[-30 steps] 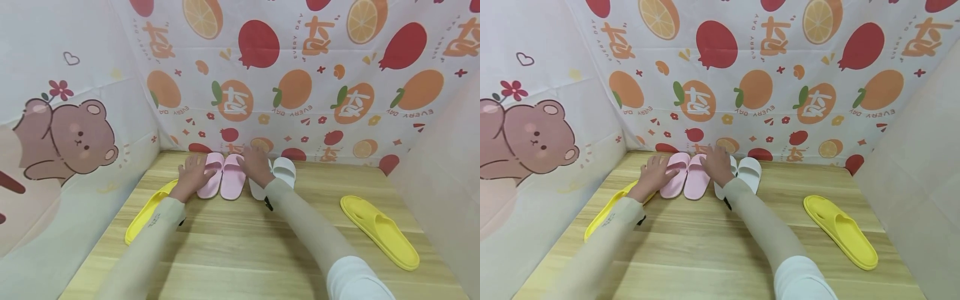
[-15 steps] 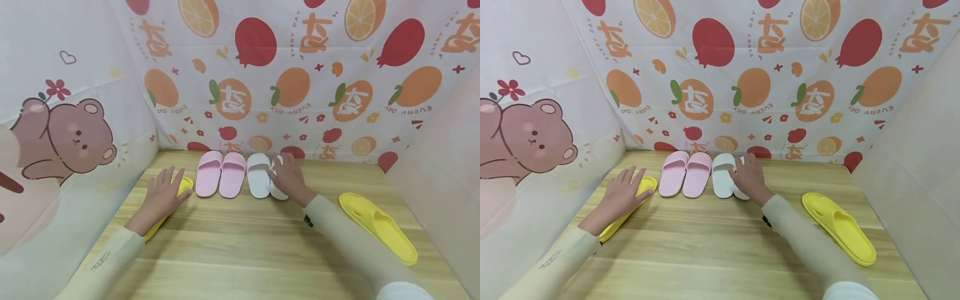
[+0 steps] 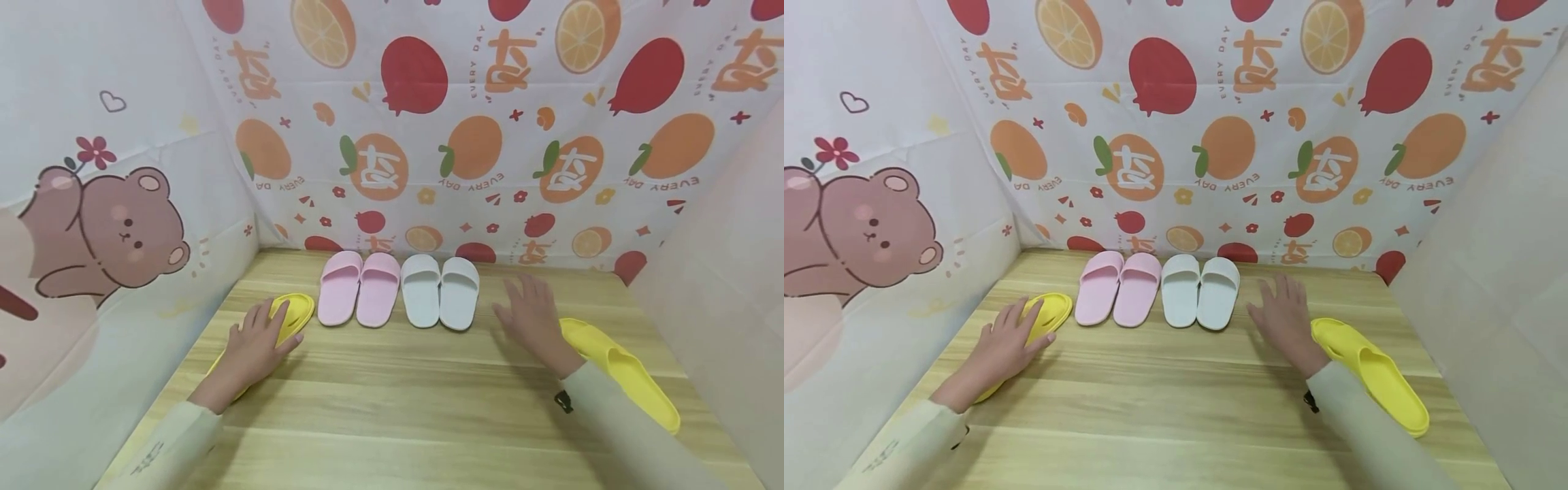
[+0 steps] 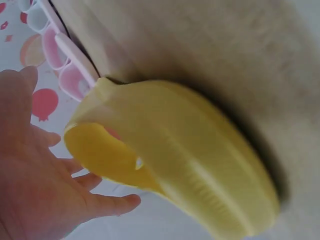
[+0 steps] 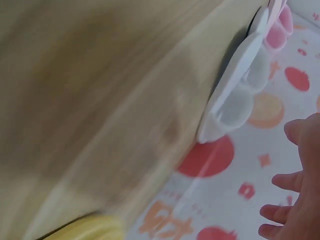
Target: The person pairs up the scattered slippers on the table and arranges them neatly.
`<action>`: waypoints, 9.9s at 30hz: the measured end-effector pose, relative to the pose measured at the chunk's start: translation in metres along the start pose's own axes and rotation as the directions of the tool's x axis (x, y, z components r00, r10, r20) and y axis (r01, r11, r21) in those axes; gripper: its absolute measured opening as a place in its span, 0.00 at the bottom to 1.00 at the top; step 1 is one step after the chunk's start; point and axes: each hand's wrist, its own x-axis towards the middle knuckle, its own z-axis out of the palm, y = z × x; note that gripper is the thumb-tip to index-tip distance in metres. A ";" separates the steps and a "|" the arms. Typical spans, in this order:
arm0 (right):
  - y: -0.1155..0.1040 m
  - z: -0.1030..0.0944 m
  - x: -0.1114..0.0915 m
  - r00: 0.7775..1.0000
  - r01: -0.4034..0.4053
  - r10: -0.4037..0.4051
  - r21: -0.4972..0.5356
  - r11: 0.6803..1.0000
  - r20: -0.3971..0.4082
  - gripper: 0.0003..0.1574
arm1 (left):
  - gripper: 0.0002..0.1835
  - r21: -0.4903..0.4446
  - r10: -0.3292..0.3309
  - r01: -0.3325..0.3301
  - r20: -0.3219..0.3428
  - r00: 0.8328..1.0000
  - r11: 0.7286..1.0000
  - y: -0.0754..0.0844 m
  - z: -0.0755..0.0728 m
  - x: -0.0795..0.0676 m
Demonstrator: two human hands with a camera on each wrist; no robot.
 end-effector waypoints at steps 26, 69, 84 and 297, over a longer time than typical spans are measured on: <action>0.114 0.004 -0.090 0.957 -0.287 0.285 0.027 0.958 0.047 0.44 | 0.31 -0.009 0.006 -0.006 -0.024 1.000 1.000 -0.015 0.013 -0.004; 0.091 -0.021 -0.121 0.981 -0.165 0.147 0.151 0.975 0.126 0.28 | 0.25 -0.185 0.117 -0.110 0.026 0.993 0.976 -0.028 -0.021 -0.015; 0.077 -0.018 -0.131 0.979 -0.172 0.157 0.111 0.979 0.130 0.27 | 0.25 -0.319 0.151 -0.116 0.087 0.985 0.941 -0.030 -0.031 -0.040; -0.012 -0.025 -0.131 0.950 -0.304 0.284 0.164 0.939 0.134 0.35 | 0.22 -0.044 0.357 -0.356 0.012 0.934 0.934 0.339 0.088 0.044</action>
